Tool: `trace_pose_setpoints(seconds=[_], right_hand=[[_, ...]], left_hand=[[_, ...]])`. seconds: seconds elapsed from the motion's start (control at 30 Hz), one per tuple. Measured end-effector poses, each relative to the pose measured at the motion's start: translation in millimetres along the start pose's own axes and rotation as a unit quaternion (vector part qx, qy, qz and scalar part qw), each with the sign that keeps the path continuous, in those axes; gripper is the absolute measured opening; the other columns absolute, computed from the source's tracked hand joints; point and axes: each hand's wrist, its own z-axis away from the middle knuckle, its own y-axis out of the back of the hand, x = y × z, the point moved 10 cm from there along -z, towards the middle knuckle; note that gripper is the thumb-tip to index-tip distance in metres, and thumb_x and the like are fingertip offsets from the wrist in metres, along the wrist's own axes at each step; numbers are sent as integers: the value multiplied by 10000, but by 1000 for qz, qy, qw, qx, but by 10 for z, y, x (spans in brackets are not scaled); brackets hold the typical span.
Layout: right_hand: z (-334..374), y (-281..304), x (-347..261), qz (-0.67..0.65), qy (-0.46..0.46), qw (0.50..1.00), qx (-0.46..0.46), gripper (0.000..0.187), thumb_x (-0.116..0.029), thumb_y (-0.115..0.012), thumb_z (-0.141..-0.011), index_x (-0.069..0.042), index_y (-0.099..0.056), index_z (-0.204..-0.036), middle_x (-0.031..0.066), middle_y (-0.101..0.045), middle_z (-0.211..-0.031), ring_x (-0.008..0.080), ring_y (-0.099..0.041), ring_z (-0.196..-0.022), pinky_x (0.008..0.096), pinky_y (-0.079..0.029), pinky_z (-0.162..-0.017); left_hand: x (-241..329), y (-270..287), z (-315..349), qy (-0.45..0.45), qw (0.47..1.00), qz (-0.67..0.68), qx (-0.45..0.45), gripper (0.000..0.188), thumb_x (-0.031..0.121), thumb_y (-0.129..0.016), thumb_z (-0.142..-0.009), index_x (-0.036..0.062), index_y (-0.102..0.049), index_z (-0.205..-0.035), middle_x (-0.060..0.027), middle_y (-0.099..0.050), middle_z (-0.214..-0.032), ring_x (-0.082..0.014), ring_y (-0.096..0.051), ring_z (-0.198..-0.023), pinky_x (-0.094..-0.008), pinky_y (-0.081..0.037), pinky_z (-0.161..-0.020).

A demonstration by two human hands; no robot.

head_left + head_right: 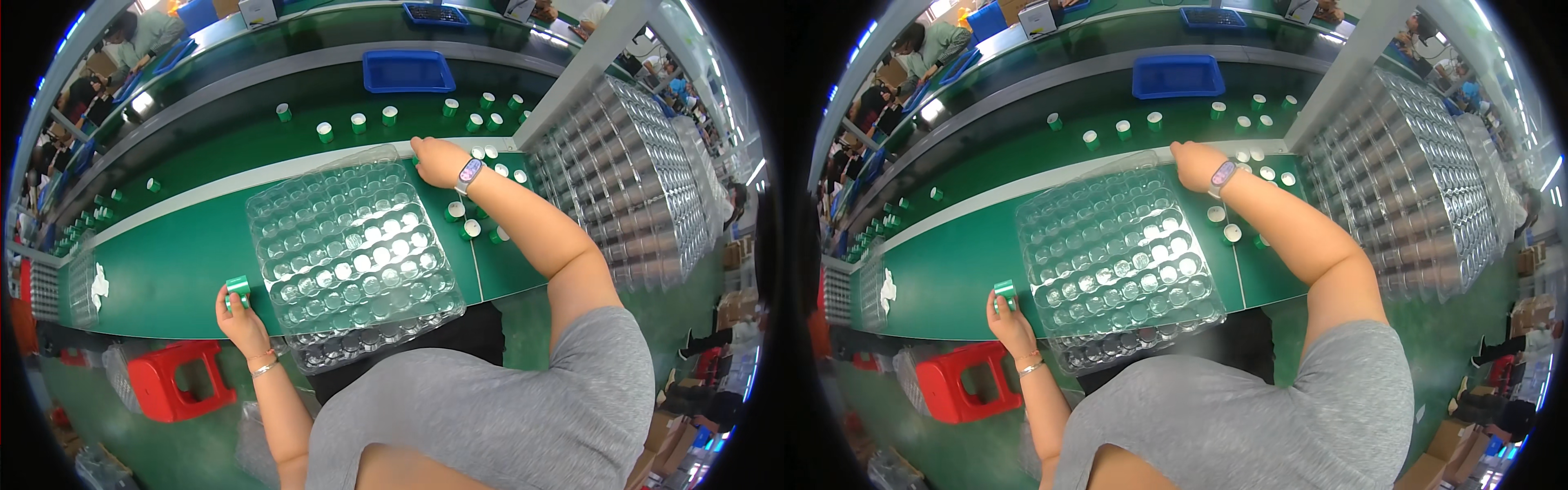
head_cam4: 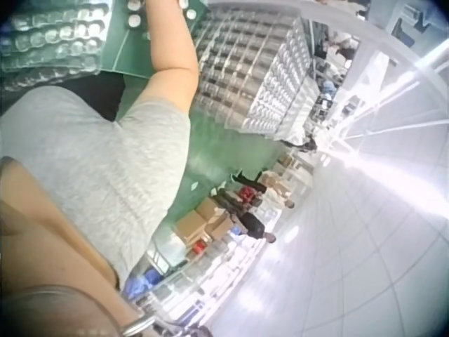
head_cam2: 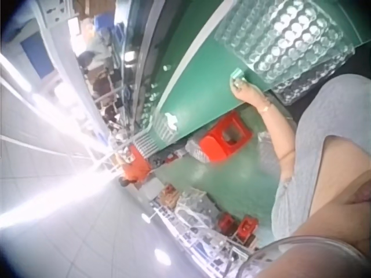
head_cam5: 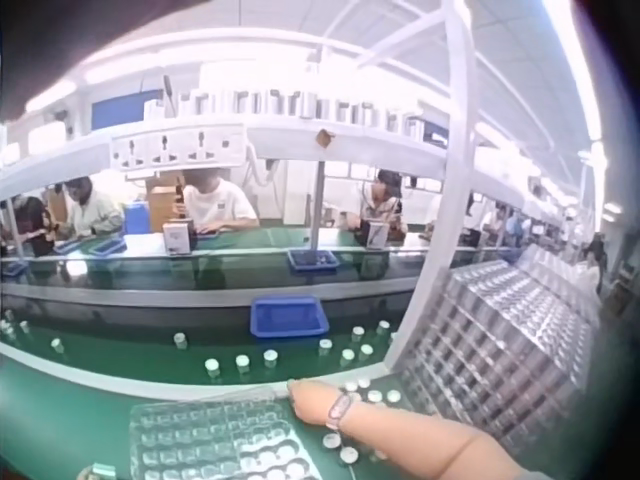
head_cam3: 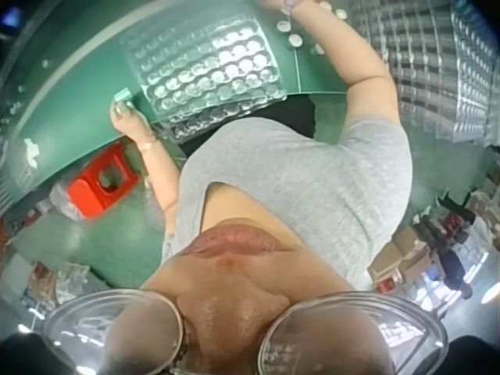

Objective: The person is placing green cylindrical electronic components into plastic blister trays on a conveyor belt.

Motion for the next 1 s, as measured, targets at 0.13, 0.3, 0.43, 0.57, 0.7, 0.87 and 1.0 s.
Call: trace_pose_setpoints(seconds=[0.13,0.3,0.43,0.57,0.7,0.87,1.0], right_hand=[[34,23,-110,16,16,1000,-10,311,-189,-623,-838,11,-520,-1052,226,-625,-965,384,-618,-914,452,-509,-803],[-18,204,-138,26,38,999,19,305,-236,-599,-853,12,-565,-1029,220,-624,-976,373,-611,-927,442,-505,-810],[-211,607,279,-40,-16,993,108,271,-214,-504,-869,-22,-654,-986,200,-642,-987,366,-610,-936,454,-491,-837],[-250,924,1335,-6,-157,957,242,378,-198,-553,-821,-71,-606,-1172,229,-601,-1128,401,-588,-1042,464,-482,-905],[-384,384,2250,27,-338,936,95,557,-293,-543,-885,-144,-388,-1399,242,-455,-1336,436,-551,-1118,477,-470,-940],[-519,142,2363,-33,-331,940,78,497,-287,-537,-911,-145,-408,-1369,239,-470,-1324,442,-522,-1161,491,-466,-935],[-700,169,2429,-44,-236,965,109,373,-251,-551,-931,-50,-474,-1236,259,-620,-1112,417,-614,-1010,476,-485,-856]], left_hand=[[-6,31,-1,-4,1000,1,1,326,147,-621,-937,-46,-512,-1176,-97,-607,-1064,-162,-579,-952,-317,-477,-863],[-2,-1,-1,-1,1000,5,0,322,142,-619,-937,-45,-512,-1176,-95,-604,-1067,-159,-577,-955,-312,-476,-861],[11,13,2,-4,1000,1,-3,331,147,-622,-936,-47,-510,-1180,-93,-598,-1072,-157,-571,-958,-303,-471,-860],[18,-35,7,-1,1000,4,-10,352,159,-631,-932,-49,-508,-1188,-87,-595,-1069,-155,-566,-957,-299,-466,-864],[-11,2,-9,2,1000,-5,-1,360,165,-634,-931,-50,-509,-1191,-87,-593,-1067,-154,-563,-958,-302,-465,-869],[11,54,2,-1,1000,-11,8,356,166,-632,-932,-50,-511,-1188,-88,-589,-1068,-153,-564,-958,-299,-467,-867],[-32,22,-16,7,1000,-16,-2,353,163,-630,-934,-51,-510,-1187,-88,-589,-1070,-154,-566,-959,-295,-467,-867]])
